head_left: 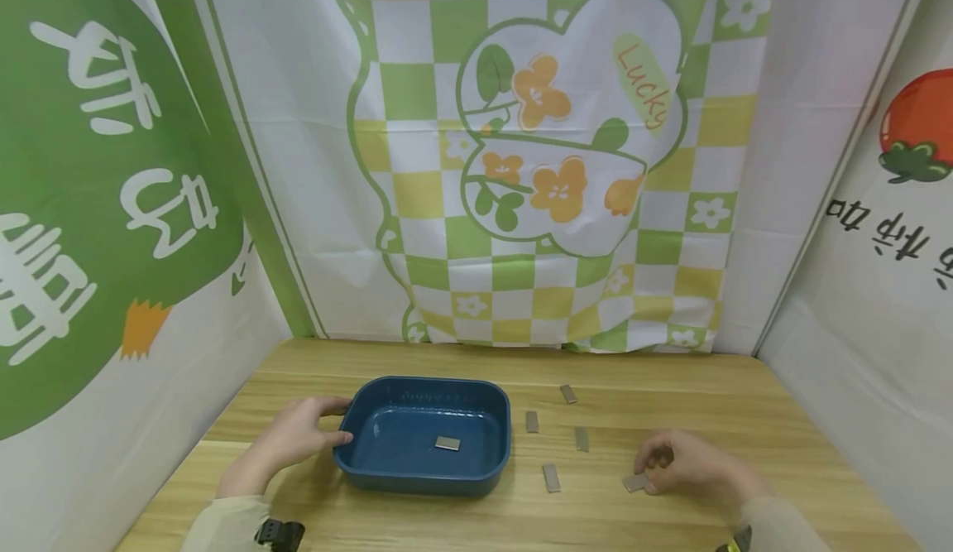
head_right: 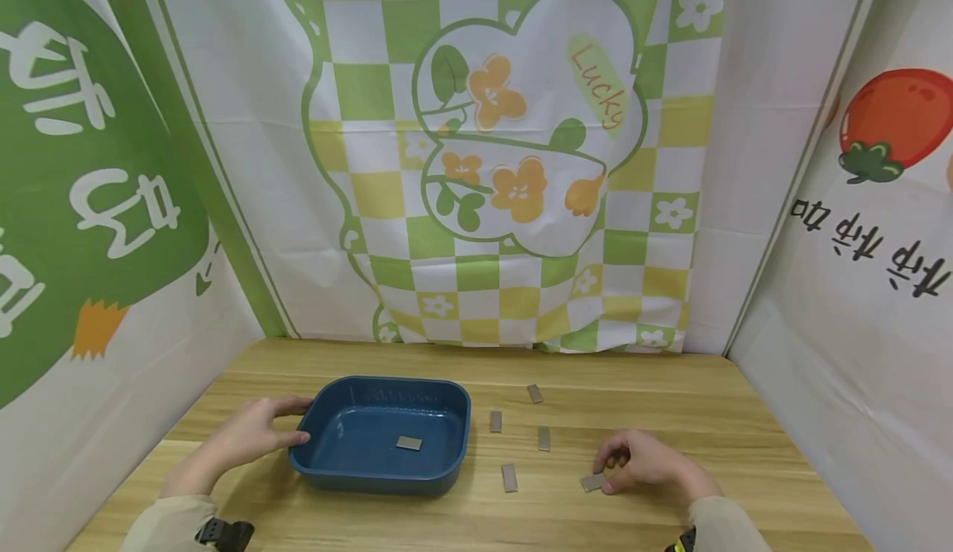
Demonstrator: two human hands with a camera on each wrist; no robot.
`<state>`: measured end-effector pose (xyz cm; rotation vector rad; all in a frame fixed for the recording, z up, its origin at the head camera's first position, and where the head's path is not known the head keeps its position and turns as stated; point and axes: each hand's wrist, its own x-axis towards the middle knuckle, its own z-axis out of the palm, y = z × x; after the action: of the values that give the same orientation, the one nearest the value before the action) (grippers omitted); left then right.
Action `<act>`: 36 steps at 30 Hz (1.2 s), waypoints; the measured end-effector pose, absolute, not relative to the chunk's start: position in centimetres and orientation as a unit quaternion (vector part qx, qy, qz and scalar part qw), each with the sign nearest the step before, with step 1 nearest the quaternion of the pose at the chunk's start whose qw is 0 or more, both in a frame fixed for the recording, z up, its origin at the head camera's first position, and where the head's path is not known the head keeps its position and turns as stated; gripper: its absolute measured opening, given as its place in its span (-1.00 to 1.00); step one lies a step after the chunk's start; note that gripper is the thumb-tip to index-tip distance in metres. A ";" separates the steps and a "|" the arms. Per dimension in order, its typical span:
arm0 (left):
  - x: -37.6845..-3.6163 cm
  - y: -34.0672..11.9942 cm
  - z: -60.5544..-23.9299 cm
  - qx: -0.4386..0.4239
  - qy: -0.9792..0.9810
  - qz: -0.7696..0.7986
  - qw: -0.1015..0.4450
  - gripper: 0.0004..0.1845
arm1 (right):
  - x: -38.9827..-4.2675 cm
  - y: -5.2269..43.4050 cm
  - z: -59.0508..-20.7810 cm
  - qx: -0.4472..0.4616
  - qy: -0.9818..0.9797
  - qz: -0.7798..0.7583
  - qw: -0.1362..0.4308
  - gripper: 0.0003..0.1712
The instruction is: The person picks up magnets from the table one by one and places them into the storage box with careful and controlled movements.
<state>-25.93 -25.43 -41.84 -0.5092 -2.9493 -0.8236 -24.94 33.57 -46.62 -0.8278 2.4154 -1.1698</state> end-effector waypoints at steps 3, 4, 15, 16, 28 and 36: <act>-25.9 -25.4 -41.8 -0.165 -0.949 -0.267 0.016 -0.43 | -25.0 33.6 -46.7 -0.285 0.848 -0.415 0.163 -0.76; -25.9 -25.4 -41.8 -0.166 -0.949 -0.268 0.015 -0.43 | -25.0 33.6 -46.8 -0.284 0.850 -0.413 0.162 -0.76; -26.0 -25.4 -41.8 -0.171 -0.948 -0.267 0.020 -0.44 | -24.9 33.6 -46.8 -0.256 0.870 -0.393 0.153 -0.75; -26.0 -25.4 -41.7 -0.171 -0.948 -0.267 0.020 -0.44 | -24.9 33.6 -46.8 -0.254 0.871 -0.392 0.154 -0.74; -25.9 -25.4 -41.8 -0.174 -0.948 -0.264 0.024 -0.44 | -25.0 33.8 -47.0 -0.255 0.868 -0.397 0.156 -0.74; -26.0 -25.4 -41.8 -0.176 -0.948 -0.262 0.027 -0.44 | -25.1 33.9 -47.0 -0.255 0.867 -0.398 0.159 -0.74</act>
<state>-25.99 -25.41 -41.79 -0.5431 -2.9296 -0.8102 -25.11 33.92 -46.97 -0.7277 2.4783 -1.1372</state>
